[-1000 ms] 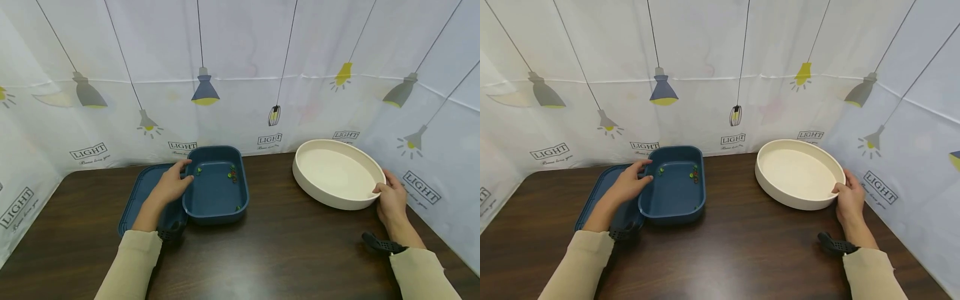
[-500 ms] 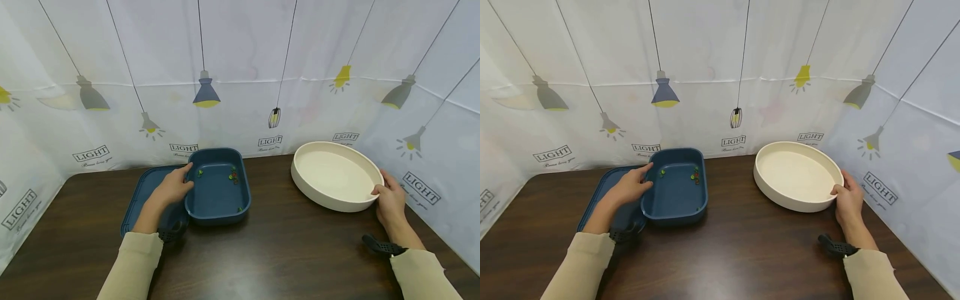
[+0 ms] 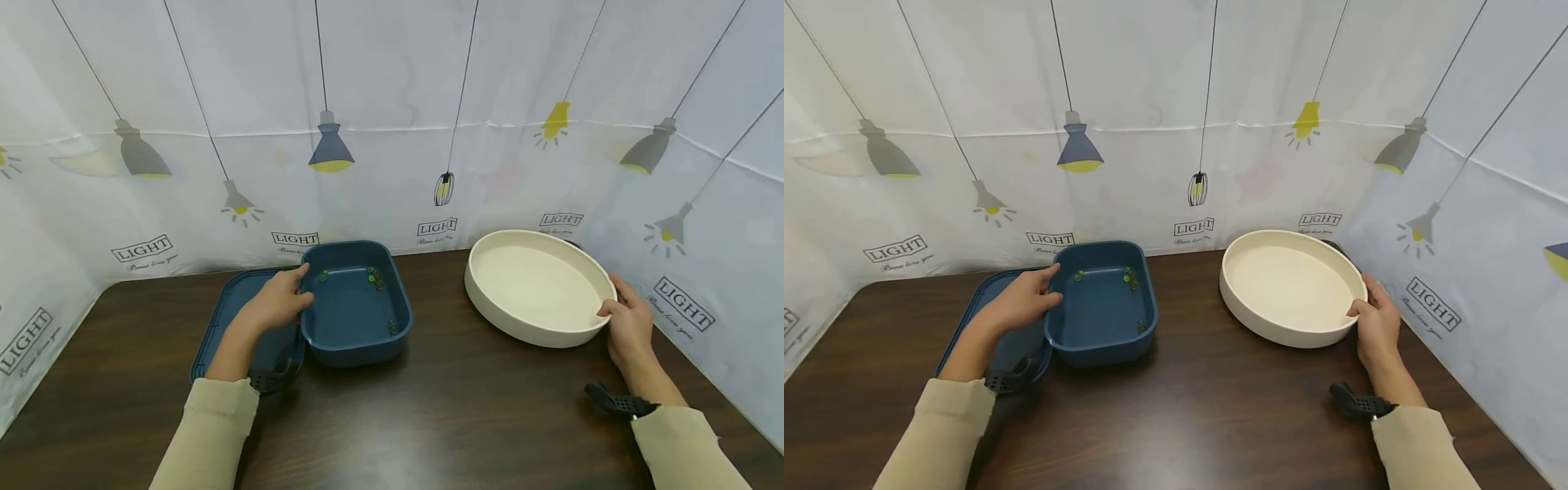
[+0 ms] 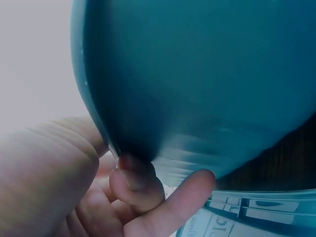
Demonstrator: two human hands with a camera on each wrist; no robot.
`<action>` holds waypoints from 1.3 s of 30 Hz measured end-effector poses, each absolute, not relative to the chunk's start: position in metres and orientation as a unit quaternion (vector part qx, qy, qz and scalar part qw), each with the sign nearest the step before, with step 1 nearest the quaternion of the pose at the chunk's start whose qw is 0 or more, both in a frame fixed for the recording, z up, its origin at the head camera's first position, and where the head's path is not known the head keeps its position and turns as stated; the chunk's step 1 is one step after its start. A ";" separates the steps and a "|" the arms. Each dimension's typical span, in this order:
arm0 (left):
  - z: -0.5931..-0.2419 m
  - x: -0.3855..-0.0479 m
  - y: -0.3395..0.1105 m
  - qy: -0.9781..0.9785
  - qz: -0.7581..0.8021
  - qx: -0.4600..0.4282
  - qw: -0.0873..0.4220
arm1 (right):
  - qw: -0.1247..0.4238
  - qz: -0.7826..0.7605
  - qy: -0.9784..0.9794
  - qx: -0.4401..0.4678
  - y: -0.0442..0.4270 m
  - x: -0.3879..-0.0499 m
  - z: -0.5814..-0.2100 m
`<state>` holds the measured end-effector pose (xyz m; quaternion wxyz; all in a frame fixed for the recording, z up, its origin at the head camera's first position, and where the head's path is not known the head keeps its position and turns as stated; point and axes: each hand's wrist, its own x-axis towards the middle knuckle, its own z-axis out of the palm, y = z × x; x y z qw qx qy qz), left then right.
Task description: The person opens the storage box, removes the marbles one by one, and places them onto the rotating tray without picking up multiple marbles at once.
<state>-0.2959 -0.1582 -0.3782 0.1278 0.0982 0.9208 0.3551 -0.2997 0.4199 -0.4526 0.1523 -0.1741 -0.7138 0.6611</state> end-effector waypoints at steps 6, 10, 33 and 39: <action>-0.378 -0.294 -0.159 0.921 0.355 0.094 0.130 | 0.148 0.641 -0.736 -0.156 0.415 -0.301 -0.451; -0.379 -0.294 -0.159 0.923 0.350 0.095 0.132 | 0.142 0.669 -0.717 -0.134 0.412 -0.300 -0.453; -0.389 -0.300 -0.162 0.929 0.336 0.096 0.125 | 0.135 0.671 -0.710 -0.167 0.403 -0.301 -0.448; -0.392 -0.301 -0.160 0.930 0.337 0.083 0.118 | 0.132 0.651 -0.727 -0.174 0.404 -0.299 -0.448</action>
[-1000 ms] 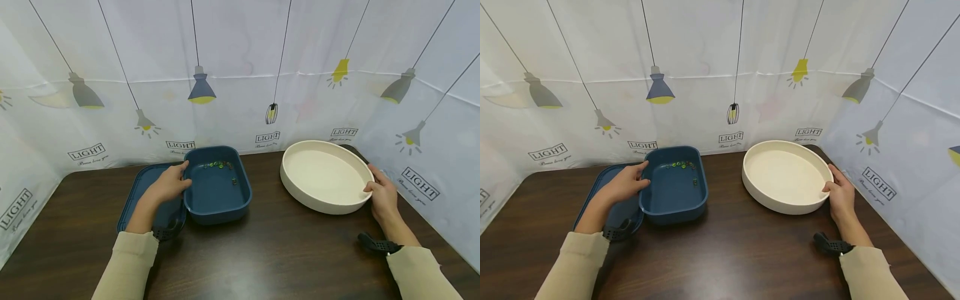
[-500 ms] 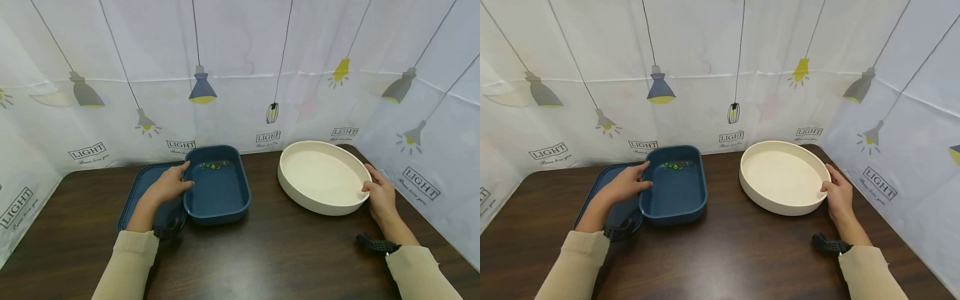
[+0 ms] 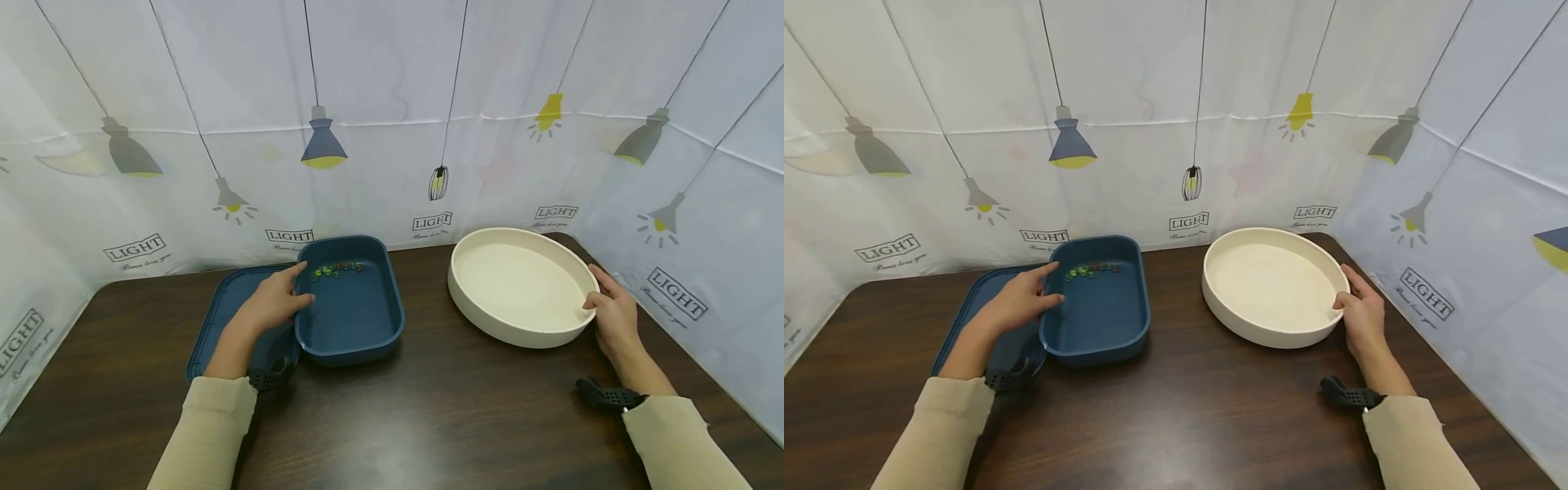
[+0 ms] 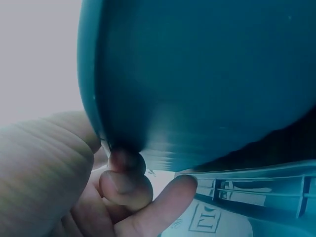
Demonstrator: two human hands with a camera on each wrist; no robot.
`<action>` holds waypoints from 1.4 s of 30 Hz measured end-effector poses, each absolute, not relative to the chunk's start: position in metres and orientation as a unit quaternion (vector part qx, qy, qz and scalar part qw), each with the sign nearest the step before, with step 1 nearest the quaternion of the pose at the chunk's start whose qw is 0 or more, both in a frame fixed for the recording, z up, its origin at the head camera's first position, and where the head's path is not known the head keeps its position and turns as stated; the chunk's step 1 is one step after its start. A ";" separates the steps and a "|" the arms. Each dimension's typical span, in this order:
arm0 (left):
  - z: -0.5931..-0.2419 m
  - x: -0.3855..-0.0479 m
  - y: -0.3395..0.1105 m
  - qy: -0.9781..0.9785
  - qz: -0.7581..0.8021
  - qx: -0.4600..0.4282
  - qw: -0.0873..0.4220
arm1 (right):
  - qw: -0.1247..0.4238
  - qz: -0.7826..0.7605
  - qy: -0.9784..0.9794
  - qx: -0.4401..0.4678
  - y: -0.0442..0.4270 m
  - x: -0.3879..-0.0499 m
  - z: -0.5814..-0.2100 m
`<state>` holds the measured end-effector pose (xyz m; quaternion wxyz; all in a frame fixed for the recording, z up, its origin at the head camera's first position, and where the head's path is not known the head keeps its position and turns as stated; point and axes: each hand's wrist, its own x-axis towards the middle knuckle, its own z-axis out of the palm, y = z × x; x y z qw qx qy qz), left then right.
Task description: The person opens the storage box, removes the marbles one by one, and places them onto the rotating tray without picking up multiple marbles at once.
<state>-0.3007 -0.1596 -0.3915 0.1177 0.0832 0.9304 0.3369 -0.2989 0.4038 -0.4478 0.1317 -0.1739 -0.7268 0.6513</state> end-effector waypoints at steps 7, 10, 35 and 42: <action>-0.390 -0.301 -0.158 0.933 0.332 0.073 0.118 | 0.120 0.626 -0.758 -0.138 0.398 -0.296 -0.447; -0.390 -0.301 -0.156 0.940 0.317 0.069 0.102 | 0.123 0.610 -0.772 -0.130 0.394 -0.293 -0.449; -0.351 -0.312 -0.128 0.970 0.183 0.150 0.051 | 0.146 0.613 -0.769 -0.109 0.391 -0.294 -0.451; -0.354 -0.329 -0.121 0.960 0.185 0.191 0.092 | 0.139 0.580 -0.794 -0.114 0.392 -0.295 -0.452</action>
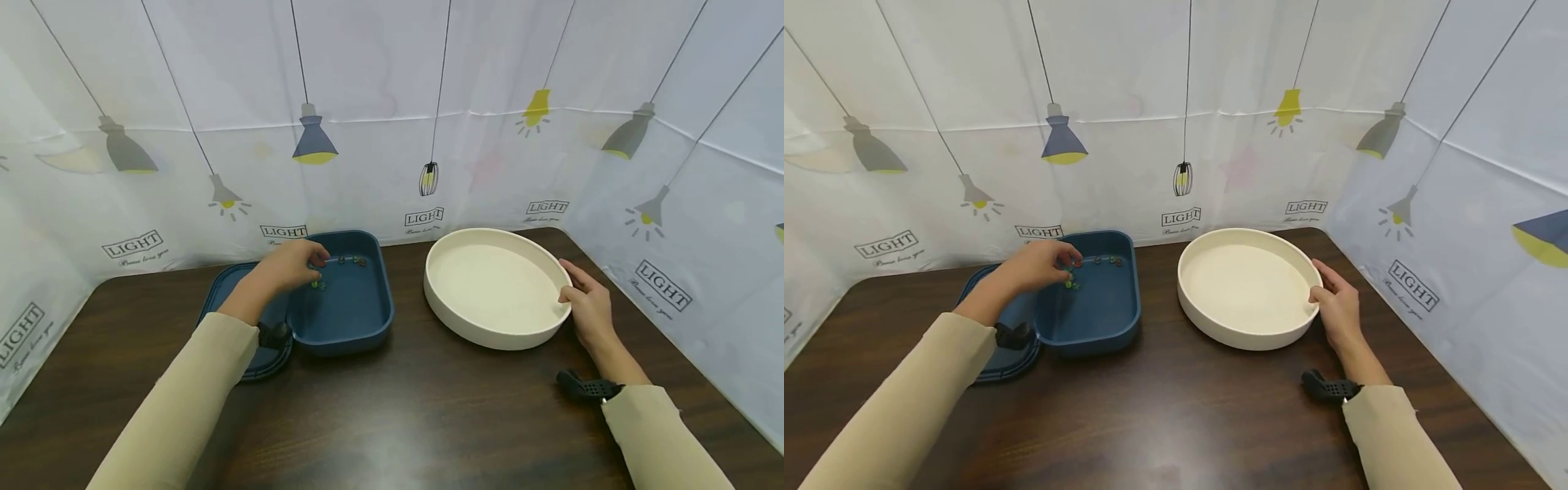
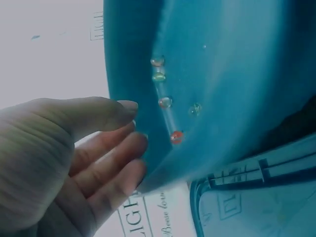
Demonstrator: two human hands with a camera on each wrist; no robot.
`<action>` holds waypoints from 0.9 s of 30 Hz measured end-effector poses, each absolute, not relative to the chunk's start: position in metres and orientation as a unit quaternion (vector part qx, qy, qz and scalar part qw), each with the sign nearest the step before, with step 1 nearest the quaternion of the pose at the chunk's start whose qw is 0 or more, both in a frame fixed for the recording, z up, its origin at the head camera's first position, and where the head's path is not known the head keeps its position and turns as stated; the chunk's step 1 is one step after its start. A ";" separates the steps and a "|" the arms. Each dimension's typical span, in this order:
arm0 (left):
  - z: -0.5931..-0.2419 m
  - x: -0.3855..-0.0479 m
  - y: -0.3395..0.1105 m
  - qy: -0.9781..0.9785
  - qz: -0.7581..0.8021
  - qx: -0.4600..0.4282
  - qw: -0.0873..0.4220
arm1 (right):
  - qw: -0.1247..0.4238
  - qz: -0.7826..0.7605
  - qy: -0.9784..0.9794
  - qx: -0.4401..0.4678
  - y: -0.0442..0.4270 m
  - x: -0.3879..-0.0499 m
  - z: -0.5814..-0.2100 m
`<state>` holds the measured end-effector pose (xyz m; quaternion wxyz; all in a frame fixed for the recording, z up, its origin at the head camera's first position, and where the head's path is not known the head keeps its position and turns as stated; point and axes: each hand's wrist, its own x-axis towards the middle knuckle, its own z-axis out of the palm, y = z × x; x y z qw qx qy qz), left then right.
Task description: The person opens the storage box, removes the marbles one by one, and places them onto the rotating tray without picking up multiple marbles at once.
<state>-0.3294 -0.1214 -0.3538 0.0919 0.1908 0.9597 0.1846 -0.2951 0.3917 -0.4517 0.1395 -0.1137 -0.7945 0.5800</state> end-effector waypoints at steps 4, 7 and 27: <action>-0.363 -0.335 -0.119 0.956 0.197 0.200 0.089 | 0.140 0.573 -0.799 -0.119 0.391 -0.296 -0.452; -0.369 -0.338 -0.116 0.954 0.201 0.203 0.092 | 0.140 0.572 -0.799 -0.120 0.391 -0.296 -0.452; -0.335 -0.343 -0.091 0.930 0.323 0.153 0.088 | 0.139 0.593 -0.785 -0.116 0.391 -0.295 -0.454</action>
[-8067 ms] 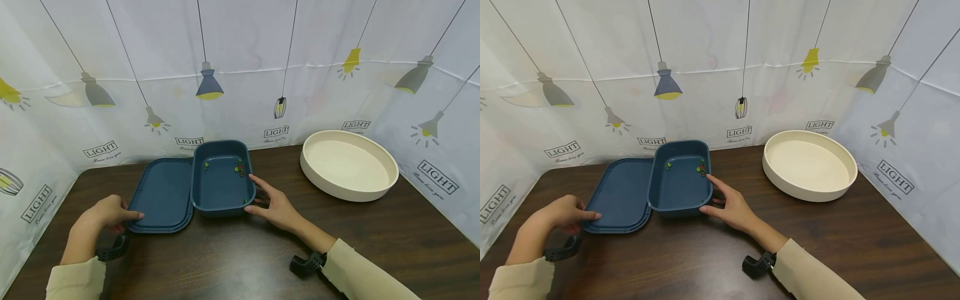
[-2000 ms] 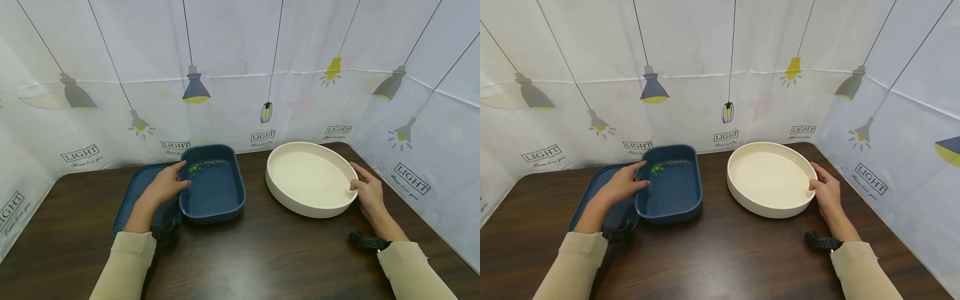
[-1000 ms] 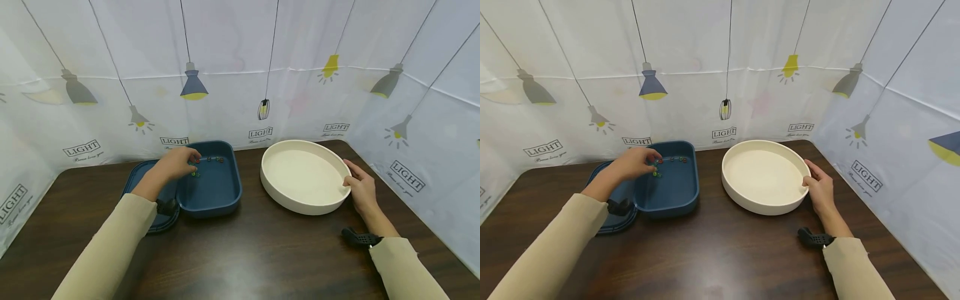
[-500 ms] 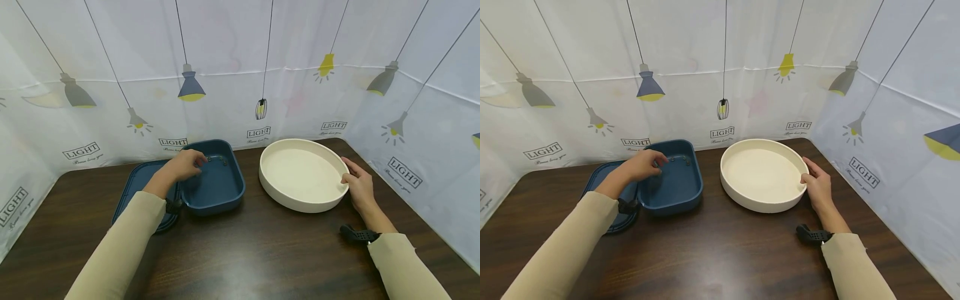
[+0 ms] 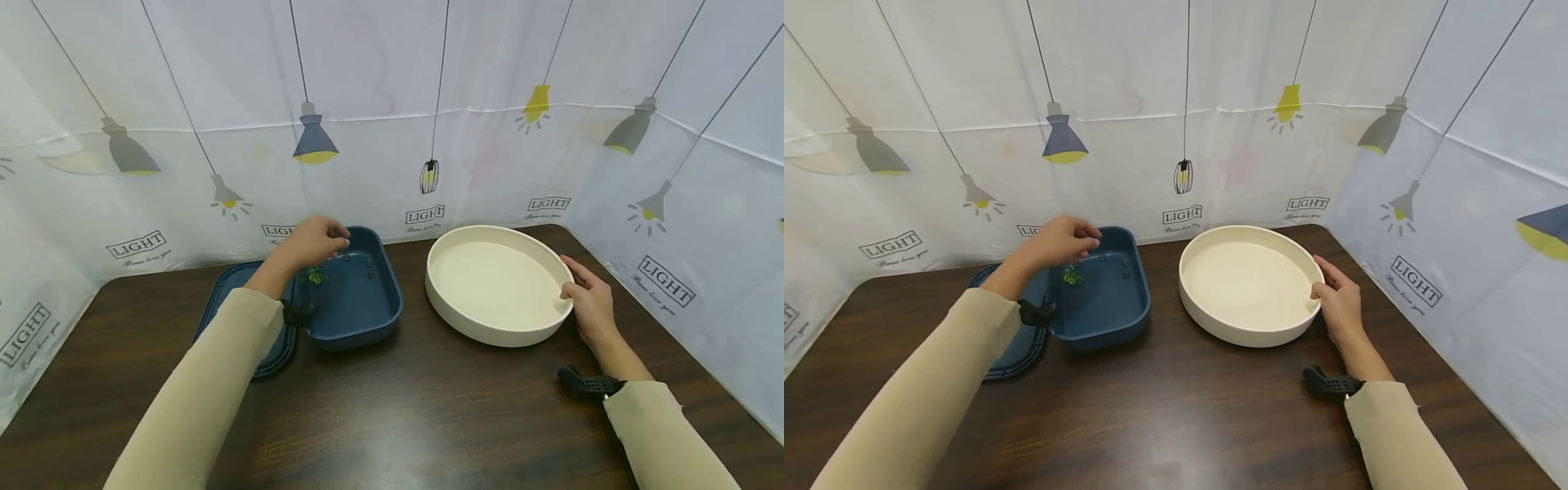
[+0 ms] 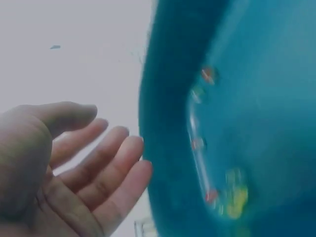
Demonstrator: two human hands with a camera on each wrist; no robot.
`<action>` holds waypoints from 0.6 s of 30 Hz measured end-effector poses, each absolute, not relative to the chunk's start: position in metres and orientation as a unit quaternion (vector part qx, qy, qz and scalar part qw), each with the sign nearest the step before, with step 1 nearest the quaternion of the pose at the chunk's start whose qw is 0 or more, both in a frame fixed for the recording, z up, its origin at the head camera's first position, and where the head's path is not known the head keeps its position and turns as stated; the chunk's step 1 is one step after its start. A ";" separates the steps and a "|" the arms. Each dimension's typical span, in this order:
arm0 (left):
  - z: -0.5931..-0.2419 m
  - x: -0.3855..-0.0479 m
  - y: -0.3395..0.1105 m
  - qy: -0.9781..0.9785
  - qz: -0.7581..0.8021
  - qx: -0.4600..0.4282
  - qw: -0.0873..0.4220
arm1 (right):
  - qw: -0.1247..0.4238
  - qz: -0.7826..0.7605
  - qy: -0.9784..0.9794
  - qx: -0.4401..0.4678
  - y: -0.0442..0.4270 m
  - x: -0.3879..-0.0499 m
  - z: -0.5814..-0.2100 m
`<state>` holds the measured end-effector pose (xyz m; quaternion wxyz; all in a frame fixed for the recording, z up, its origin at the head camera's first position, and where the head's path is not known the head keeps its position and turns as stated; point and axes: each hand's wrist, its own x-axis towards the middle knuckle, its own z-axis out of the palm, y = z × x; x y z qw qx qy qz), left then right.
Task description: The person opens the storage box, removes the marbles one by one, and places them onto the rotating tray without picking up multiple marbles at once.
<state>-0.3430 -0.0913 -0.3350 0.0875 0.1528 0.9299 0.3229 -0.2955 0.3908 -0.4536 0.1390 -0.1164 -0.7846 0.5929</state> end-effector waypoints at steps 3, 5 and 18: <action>-0.335 -0.345 -0.078 0.916 0.373 0.116 0.093 | 0.136 0.583 -0.792 -0.117 0.390 -0.296 -0.452; -0.340 -0.347 -0.070 0.907 0.396 0.099 0.101 | 0.133 0.580 -0.795 -0.118 0.390 -0.296 -0.453; -0.387 -0.359 -0.062 0.907 0.398 0.066 0.122 | 0.145 0.573 -0.799 -0.110 0.392 -0.295 -0.453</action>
